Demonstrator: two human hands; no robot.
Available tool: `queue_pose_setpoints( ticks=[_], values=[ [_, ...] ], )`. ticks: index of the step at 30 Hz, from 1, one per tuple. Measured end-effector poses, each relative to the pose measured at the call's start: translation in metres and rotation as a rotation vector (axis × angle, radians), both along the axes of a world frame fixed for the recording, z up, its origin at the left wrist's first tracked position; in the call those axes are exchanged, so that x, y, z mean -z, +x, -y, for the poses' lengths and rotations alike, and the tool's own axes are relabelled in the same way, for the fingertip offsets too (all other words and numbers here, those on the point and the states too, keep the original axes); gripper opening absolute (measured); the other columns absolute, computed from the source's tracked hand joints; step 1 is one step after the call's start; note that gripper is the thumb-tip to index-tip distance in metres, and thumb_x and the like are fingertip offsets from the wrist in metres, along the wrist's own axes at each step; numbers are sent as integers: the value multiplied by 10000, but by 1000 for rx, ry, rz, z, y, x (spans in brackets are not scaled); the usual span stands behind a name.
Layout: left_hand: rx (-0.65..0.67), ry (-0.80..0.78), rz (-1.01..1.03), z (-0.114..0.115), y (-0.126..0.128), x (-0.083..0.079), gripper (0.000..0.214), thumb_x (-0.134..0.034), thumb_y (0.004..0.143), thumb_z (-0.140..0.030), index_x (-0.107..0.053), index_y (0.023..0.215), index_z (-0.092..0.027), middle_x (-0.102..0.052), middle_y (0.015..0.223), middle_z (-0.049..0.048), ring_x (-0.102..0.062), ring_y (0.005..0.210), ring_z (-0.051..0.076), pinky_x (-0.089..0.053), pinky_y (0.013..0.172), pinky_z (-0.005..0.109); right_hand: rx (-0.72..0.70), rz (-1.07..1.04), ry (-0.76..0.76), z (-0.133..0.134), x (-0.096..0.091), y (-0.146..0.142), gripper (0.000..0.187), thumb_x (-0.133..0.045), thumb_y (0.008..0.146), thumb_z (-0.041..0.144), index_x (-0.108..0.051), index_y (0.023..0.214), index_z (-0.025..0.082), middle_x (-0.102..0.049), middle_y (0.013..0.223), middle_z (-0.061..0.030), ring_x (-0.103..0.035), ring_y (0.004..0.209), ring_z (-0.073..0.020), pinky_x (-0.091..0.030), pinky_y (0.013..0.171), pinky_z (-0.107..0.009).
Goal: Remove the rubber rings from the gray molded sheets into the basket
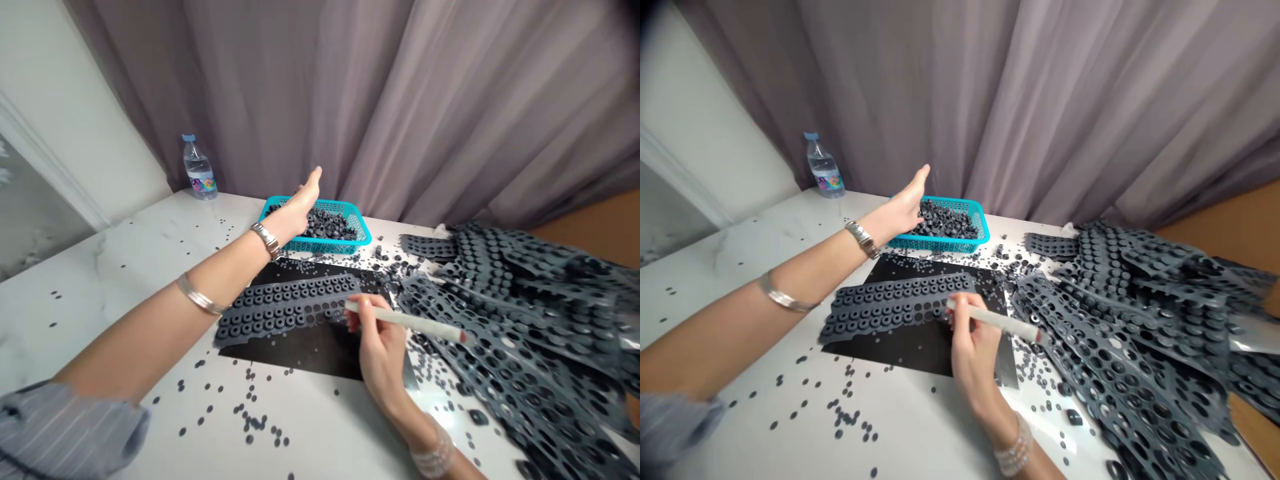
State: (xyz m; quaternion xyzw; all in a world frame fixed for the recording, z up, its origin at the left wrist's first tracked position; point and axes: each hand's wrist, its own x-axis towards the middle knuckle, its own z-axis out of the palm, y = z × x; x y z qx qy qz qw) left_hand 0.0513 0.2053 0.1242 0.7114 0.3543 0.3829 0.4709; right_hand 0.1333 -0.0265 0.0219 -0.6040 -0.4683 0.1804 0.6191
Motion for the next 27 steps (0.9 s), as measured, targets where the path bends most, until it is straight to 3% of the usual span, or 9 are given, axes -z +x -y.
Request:
queue_pose_setpoints(
  ticks=[3,5,8,10,12,14,16,19,27],
  values=[
    [-127,-118,-3,27,-25,13,750,-330,890,-646,-221,1496,-218,-164,1582,148,-296,1394,289,-431,932,400,-68,205,94,2,9,5,213,-453,950,302,-636,902,203,-659,749,-11,-604,644,-140,-469,594,-257],
    [-123,-43,-59,53,-45,19,627,-506,868,-472,-398,1419,-193,-379,1500,133,-434,1302,236,-436,937,340,-59,399,153,-4,12,27,189,-462,941,259,-641,944,196,-684,803,-31,-626,666,-147,-485,628,-273],
    [76,133,-355,93,-73,28,298,-590,801,-311,-706,1022,-148,-702,1088,100,-629,975,206,-450,889,329,107,672,207,-16,6,69,185,-496,915,268,-658,910,178,-694,804,-61,-652,727,-184,-496,687,-315],
    [180,196,-516,114,-88,37,232,-562,797,-267,-731,919,-165,-727,910,65,-633,771,175,-465,746,307,264,647,224,-21,-4,86,216,-477,926,289,-657,908,171,-685,801,-64,-649,726,-183,-497,699,-325],
    [256,275,-608,126,-98,52,224,-529,810,-235,-729,893,-178,-711,881,52,-610,741,162,-442,710,292,314,496,204,-21,-16,82,235,-479,931,325,-651,899,168,-665,774,-48,-629,658,-157,-493,639,-297],
    [299,354,-642,129,-103,70,221,-530,818,-232,-712,937,-192,-684,899,46,-597,798,170,-427,718,284,196,274,113,-18,-23,61,250,-487,929,361,-633,859,172,-615,659,-7,-570,536,-128,-460,518,-253],
    [326,401,-649,129,-105,87,222,-549,822,-247,-689,989,-208,-656,937,44,-585,866,185,-420,746,285,-38,68,-34,-15,-22,33,267,-486,926,386,-613,818,177,-594,628,6,-557,513,-126,-451,471,-236],
    [326,438,-639,128,-104,104,239,-557,837,-262,-665,1047,-226,-621,1007,42,-566,942,198,-406,830,304,-274,4,-226,-14,-9,-2,321,-482,921,429,-615,774,177,-582,615,10,-569,514,-128,-466,487,-235],
    [296,413,-595,129,-105,106,205,-538,856,-264,-700,976,-232,-635,923,40,-582,903,196,-410,837,318,-373,146,-264,-21,6,-11,342,-454,930,403,-608,720,182,-597,682,-11,-581,561,-131,-453,531,-233]
  ],
)
